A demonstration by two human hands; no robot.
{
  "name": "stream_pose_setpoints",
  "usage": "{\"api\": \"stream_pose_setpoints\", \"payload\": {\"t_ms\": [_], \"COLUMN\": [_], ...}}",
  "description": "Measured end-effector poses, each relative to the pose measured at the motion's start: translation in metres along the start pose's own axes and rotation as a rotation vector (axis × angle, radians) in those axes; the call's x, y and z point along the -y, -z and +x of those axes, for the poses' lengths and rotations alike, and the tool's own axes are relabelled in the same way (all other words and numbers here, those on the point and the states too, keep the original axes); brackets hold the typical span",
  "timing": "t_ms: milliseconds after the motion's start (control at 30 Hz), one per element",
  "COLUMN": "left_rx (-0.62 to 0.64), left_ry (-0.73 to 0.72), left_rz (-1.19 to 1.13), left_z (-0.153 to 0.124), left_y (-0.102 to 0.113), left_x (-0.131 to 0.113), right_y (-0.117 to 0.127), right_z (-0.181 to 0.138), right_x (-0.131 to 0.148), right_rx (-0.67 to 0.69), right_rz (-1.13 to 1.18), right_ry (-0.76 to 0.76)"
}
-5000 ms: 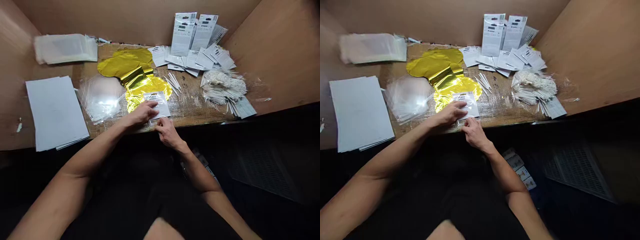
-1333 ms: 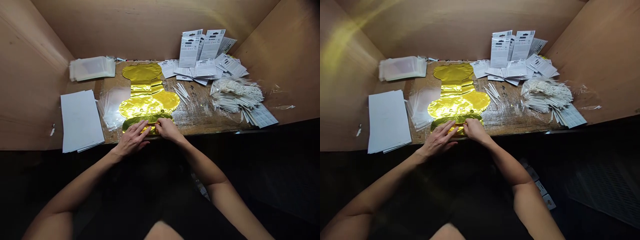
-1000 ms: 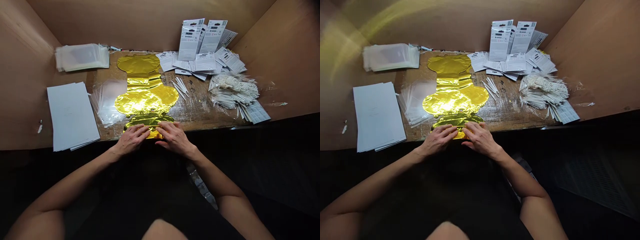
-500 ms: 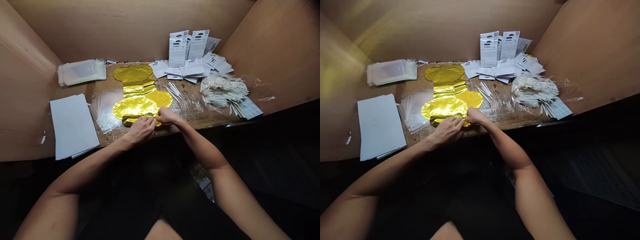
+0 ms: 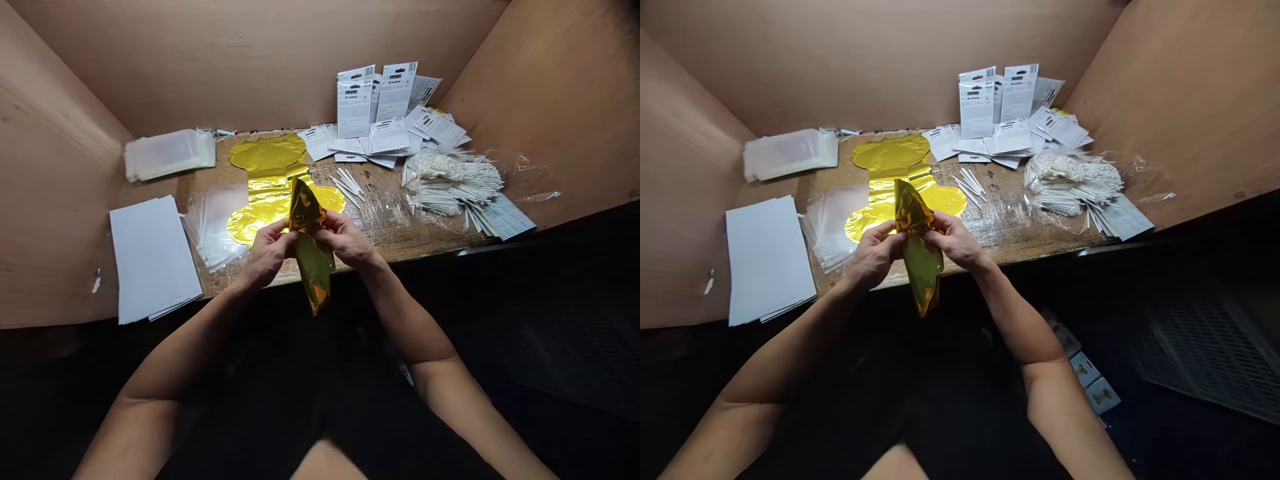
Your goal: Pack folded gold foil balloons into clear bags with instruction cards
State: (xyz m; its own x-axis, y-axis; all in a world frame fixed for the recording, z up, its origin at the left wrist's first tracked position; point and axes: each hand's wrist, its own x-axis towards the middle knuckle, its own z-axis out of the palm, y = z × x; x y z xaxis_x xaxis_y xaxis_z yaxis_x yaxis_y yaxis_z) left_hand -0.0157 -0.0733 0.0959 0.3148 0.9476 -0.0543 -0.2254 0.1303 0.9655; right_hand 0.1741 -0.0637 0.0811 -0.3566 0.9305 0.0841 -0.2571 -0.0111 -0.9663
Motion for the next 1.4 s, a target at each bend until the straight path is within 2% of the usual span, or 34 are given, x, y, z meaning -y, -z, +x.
{"api": "stream_pose_setpoints", "payload": {"t_ms": [100,200,300,433,533,600,667,733,800,867,967,1067,1133,1167,1300,1400], "left_rx": [-0.019,0.1,0.178,0.026,-0.057,-0.065,-0.004,0.091,0.121,0.075,0.048,0.172,0.239,0.229,0.087,0.084], "left_ry": [0.012,0.082,0.052,-0.188,-0.236,-0.177,-0.043,0.087,0.096,-0.043,-0.338,-0.476,-0.453,-0.415,-0.228,-0.217], "left_rz": [0.003,-0.006,0.183,0.389,0.378,0.248,0.117,0.082,0.134,0.258,0.539,0.781,0.84,0.84,0.868,0.937], "left_z": [-0.001,-0.003,-0.008,-0.012,-0.015,-0.017,-0.02,-0.023,-0.027,-0.031,-0.037,-0.04,-0.04,-0.041,-0.049,-0.057], "left_y": [0.007,0.014,0.018,0.018,0.016,0.016,0.016,0.017,0.019,0.022,0.028,0.037,0.043,0.045,0.047,0.045], "left_x": [0.002,0.001,0.004,0.016,0.021,0.021,0.02,0.019,0.019,0.019,0.015,0.004,-0.004,-0.007,-0.012,-0.007], "right_y": [0.0,0.007,0.014,0.013,0.004,-0.004,-0.009,-0.01,-0.008,-0.001,0.008,0.011,0.008,0.006,-0.008,-0.016], "right_z": [-0.001,0.0,0.001,-0.006,-0.016,-0.02,-0.023,-0.024,-0.027,-0.029,-0.03,-0.022,-0.014,-0.01,0.0,-0.001], "right_x": [-0.009,-0.016,-0.019,-0.021,-0.025,-0.028,-0.032,-0.035,-0.036,-0.033,-0.015,0.011,0.023,0.026,0.023,0.016], "right_rx": [-0.053,-0.113,-0.128,-0.095,-0.016,-0.041,-0.088,-0.105,-0.092,-0.058,0.007,0.16,0.307,0.354,0.378,0.422], "right_rz": [0.072,0.01,-0.061,0.053,0.007,-0.005,0.013,0.024,0.032,0.003,-0.132,-0.357,-0.505,-0.552,-0.611,-0.701], "right_ry": [0.006,0.096,0.088,-0.143,-0.207,-0.173,-0.148,-0.149,-0.15,-0.146,-0.15,-0.102,-0.086,-0.09,-0.096,-0.066]}}
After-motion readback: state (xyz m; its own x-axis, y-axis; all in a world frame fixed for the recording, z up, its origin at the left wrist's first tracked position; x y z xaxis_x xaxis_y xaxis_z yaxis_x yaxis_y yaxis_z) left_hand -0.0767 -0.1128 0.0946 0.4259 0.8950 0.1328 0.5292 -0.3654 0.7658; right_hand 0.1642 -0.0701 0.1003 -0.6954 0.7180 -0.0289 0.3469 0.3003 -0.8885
